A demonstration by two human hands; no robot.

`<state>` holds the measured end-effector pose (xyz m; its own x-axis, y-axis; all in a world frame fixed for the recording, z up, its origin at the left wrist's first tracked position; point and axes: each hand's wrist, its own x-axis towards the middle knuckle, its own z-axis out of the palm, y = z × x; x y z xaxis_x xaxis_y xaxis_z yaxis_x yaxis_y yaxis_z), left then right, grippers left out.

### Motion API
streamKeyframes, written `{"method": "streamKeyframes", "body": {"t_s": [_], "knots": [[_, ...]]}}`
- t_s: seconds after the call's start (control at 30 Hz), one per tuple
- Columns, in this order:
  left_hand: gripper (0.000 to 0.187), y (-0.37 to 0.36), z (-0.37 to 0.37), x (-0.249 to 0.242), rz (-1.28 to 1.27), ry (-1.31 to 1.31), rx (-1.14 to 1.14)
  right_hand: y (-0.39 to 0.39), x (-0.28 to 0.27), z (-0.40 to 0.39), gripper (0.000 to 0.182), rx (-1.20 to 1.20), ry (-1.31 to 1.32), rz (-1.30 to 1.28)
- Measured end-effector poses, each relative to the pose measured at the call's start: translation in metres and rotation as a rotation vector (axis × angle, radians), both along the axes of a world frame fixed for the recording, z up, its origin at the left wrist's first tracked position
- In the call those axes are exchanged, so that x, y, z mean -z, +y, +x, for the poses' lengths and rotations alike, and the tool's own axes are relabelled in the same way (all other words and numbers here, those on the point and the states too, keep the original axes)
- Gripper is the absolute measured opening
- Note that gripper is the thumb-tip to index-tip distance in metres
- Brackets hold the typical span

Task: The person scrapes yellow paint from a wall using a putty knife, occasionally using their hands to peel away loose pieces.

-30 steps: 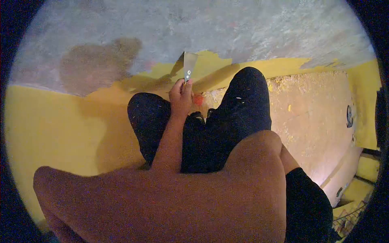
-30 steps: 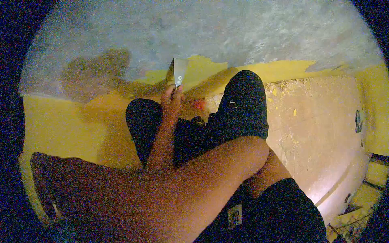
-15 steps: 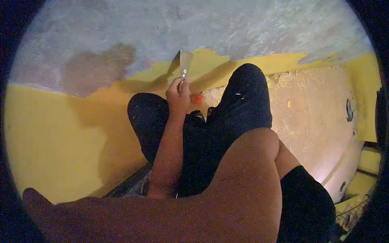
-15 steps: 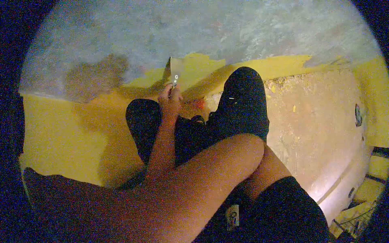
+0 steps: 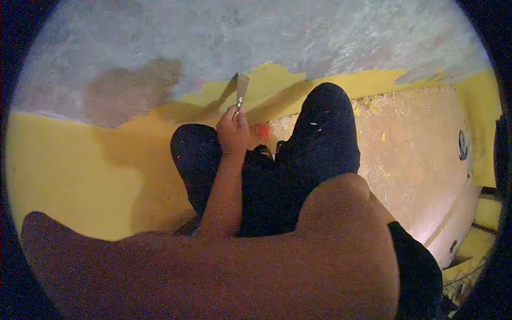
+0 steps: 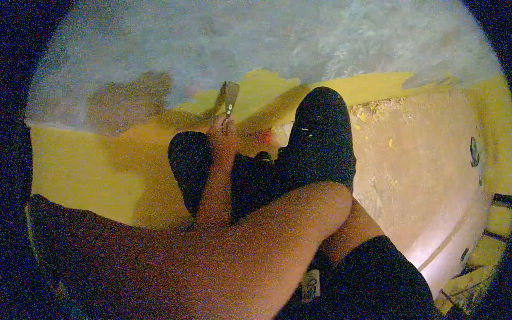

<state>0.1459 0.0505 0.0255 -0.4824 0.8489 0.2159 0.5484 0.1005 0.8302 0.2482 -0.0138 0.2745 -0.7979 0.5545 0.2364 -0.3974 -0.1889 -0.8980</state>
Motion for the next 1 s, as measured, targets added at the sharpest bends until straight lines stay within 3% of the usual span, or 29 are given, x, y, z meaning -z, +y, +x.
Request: {"method": "streamKeyframes", "body": {"t_s": [0.3,0.37,0.53,0.57,0.6,0.67,0.73,0.77,0.83,0.87,0.93,1.0], "knots": [[0.023,-0.003,-0.014,0.009,0.098,0.186,0.063,0.001,0.001,0.011,0.041,0.021,-0.078,-0.017],[0.024,-0.003,-0.015,0.004,0.009,0.172,0.113,0.007,-0.002,0.013,0.041,0.018,-0.084,0.001],[0.023,-0.011,0.014,-0.013,0.188,0.050,0.111,0.017,-0.020,0.005,0.042,0.007,-0.074,0.070],[0.023,-0.011,0.020,-0.020,0.186,0.063,0.090,0.023,0.000,0.000,0.039,0.271,-0.088,0.155],[0.023,-0.005,0.021,-0.019,0.195,0.070,0.082,0.037,0.034,-0.004,0.034,0.349,-0.159,0.111],[0.023,0.005,0.022,-0.013,0.213,-0.047,0.089,0.077,0.107,-0.014,0.034,0.818,-0.155,0.368],[0.023,0.002,0.023,0.001,0.205,-0.170,0.088,0.101,0.141,0.002,0.038,1.110,-0.439,0.489],[0.023,0.000,0.022,0.004,0.205,-0.229,0.086,0.108,0.161,0.010,0.038,1.098,-0.437,0.481],[0.023,0.003,0.021,0.003,0.135,-0.234,0.000,0.126,0.200,0.018,0.061,1.155,-0.663,0.764],[0.022,0.006,0.022,0.009,0.151,-0.225,-0.016,0.133,0.217,0.017,0.061,1.153,-0.648,0.775],[0.023,0.009,0.021,0.024,0.129,-0.244,-0.039,0.134,0.241,0.019,0.079,0.780,-0.801,0.623],[0.023,0.008,0.016,0.027,0.121,-0.208,-0.047,0.133,0.241,0.019,0.078,0.684,-0.796,0.517]]}}
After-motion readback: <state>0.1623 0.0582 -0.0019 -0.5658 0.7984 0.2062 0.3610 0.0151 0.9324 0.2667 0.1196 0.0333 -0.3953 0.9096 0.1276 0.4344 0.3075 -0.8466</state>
